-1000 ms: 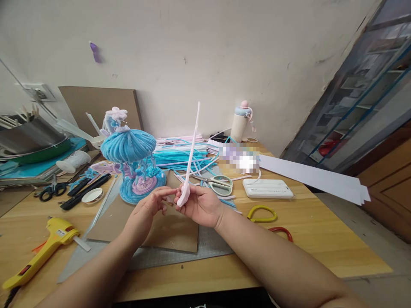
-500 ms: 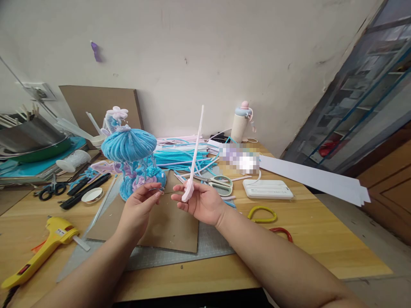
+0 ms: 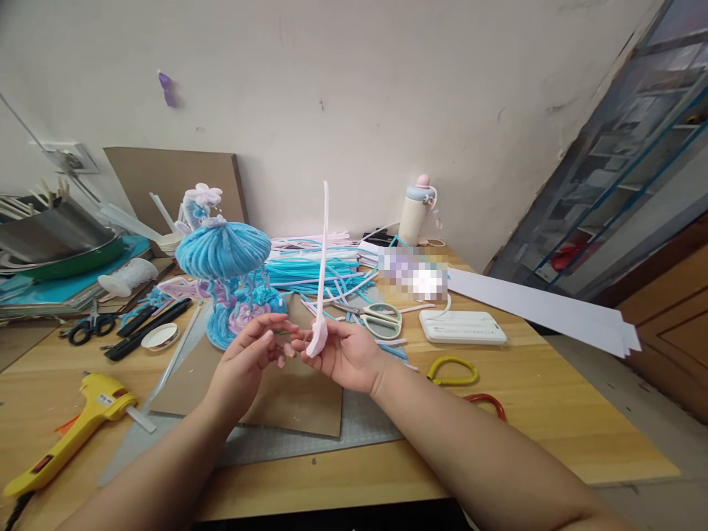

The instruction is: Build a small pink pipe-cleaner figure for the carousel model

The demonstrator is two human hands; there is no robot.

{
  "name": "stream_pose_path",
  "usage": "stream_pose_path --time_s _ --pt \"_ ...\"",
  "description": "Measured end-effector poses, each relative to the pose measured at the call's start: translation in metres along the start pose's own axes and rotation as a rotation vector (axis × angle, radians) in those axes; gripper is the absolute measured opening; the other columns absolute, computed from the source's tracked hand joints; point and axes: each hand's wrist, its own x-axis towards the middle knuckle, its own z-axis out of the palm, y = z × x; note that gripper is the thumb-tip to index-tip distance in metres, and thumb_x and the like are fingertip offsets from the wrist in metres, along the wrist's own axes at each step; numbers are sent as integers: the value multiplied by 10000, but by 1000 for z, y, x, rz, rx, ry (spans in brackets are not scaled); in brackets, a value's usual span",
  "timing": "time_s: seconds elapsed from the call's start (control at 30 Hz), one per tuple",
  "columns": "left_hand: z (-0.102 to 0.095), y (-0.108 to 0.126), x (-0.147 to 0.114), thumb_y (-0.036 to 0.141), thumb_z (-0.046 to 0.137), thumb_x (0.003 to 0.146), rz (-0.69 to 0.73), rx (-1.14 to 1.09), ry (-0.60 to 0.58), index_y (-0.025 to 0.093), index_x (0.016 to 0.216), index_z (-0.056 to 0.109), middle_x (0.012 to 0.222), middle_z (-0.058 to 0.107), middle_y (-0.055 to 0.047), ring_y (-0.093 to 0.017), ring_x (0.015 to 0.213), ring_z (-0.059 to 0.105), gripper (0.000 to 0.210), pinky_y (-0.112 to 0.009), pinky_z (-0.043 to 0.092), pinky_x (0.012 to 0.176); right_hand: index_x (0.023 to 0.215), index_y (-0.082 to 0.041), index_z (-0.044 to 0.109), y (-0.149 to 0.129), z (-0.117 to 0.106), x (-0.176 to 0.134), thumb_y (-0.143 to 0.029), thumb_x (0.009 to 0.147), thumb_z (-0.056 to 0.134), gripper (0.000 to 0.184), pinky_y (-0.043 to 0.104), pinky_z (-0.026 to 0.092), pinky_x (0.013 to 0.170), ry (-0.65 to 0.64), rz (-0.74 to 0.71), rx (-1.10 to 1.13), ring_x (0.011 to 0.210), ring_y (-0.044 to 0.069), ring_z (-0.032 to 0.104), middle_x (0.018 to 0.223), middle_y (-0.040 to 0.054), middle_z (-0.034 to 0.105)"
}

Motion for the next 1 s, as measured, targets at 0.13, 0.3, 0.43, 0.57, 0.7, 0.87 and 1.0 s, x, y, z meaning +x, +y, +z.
stream_pose_path --time_s 0.13,0.3,0.43,0.57,0.7,0.87,1.0 --pt "1 -2 -3 351 524 850 166 238 -16 186 1055 594 974 643 -84 -136 639 574 273 -265 402 554 846 -102 561 -1 -2 0 -178 915 345 239 244 529 707 -18 -6 0 781 146 662 856 90 665" --pt "1 -2 -5 357 488 869 188 258 -30 191 1071 588 948 634 -74 -136 633 565 279 -267 391 554 850 -114 558 -4 -3 -1 -168 900 376 196 237 522 710 -49 -60 -13 727 112 628 848 66 638" --pt "0 -2 -5 389 496 857 135 229 -1 172 1043 586 824 627 -58 -135 593 543 299 -262 381 541 833 -113 560 -6 -4 -1 -165 884 406 171 236 516 714 -62 -78 -8 729 112 624 844 67 625" --pt "0 -3 -4 393 550 825 79 254 113 178 928 613 613 517 20 -104 519 457 246 -235 348 512 825 -121 552 -8 -5 -1 -172 877 427 144 227 519 708 -71 -90 -22 713 103 621 831 63 633" --pt "0 -5 0 346 617 778 81 329 205 187 912 616 754 570 -8 -123 643 509 208 -240 384 582 840 -132 532 -7 -3 -2 -195 895 392 163 245 521 721 -92 -58 -60 763 122 653 967 100 657" --pt "-2 -8 1 274 635 758 129 503 150 192 960 613 981 605 -61 -198 897 557 219 -271 411 694 874 -139 499 -3 0 -4 -219 912 371 155 257 512 736 -118 23 -90 803 131 667 1084 132 637" --pt "-4 -9 1 238 613 768 182 600 149 202 952 634 1005 609 -66 -210 923 551 189 -277 404 705 858 -156 481 -3 2 -5 -269 909 393 152 274 511 691 -181 46 -159 787 141 668 1242 115 551"
